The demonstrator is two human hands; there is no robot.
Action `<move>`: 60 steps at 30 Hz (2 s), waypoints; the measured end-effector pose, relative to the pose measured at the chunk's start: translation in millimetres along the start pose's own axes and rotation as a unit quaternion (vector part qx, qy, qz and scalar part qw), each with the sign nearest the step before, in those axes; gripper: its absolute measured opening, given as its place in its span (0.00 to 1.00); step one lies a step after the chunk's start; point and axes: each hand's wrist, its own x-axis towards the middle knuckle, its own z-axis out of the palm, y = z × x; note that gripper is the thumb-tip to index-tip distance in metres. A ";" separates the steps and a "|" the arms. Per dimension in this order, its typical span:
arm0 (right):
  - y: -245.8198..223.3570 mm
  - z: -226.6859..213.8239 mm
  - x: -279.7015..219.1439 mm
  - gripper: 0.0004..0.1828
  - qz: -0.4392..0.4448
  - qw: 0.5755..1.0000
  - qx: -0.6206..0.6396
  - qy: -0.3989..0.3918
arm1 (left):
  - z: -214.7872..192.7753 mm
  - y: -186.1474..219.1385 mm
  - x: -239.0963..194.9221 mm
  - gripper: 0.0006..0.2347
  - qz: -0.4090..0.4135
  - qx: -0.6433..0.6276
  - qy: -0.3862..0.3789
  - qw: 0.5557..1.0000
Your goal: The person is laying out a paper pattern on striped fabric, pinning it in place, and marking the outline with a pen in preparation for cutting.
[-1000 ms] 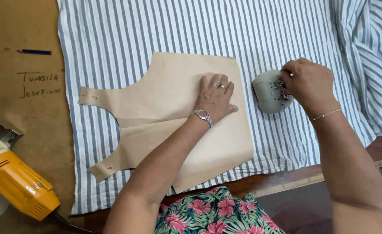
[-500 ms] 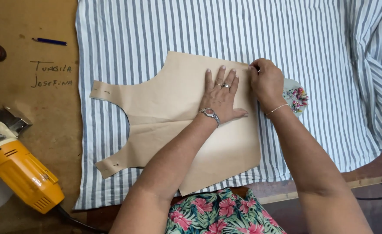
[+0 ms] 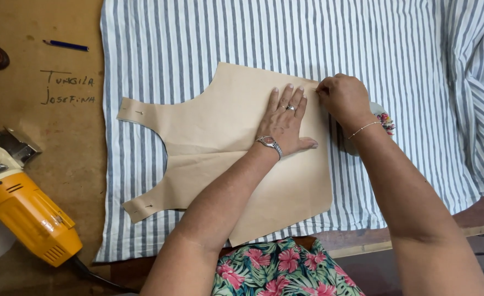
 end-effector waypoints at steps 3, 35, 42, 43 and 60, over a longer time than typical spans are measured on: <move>0.5 3.8 2.4 0.04 -0.009 1.000 -0.006 0.014 | 0.1 0.7 0.6 0.51 0.003 -0.008 0.002 1.000; 95.2 -112.7 -113.9 0.07 0.070 0.993 0.032 0.090 | 17.8 -1.9 10.6 0.44 0.018 0.013 0.028 0.999; 75.1 -82.4 -129.0 0.10 0.056 0.995 0.066 0.056 | 15.2 -31.4 -6.6 0.35 0.027 -0.010 0.071 0.997; 72.9 -76.1 -126.4 0.09 0.057 0.994 0.061 0.064 | 15.3 -39.7 -12.3 0.31 0.013 0.021 0.106 0.994; -20.6 -94.6 -75.6 0.12 0.052 0.994 0.032 0.090 | -4.4 -97.7 -59.8 0.38 -0.030 0.052 0.138 0.989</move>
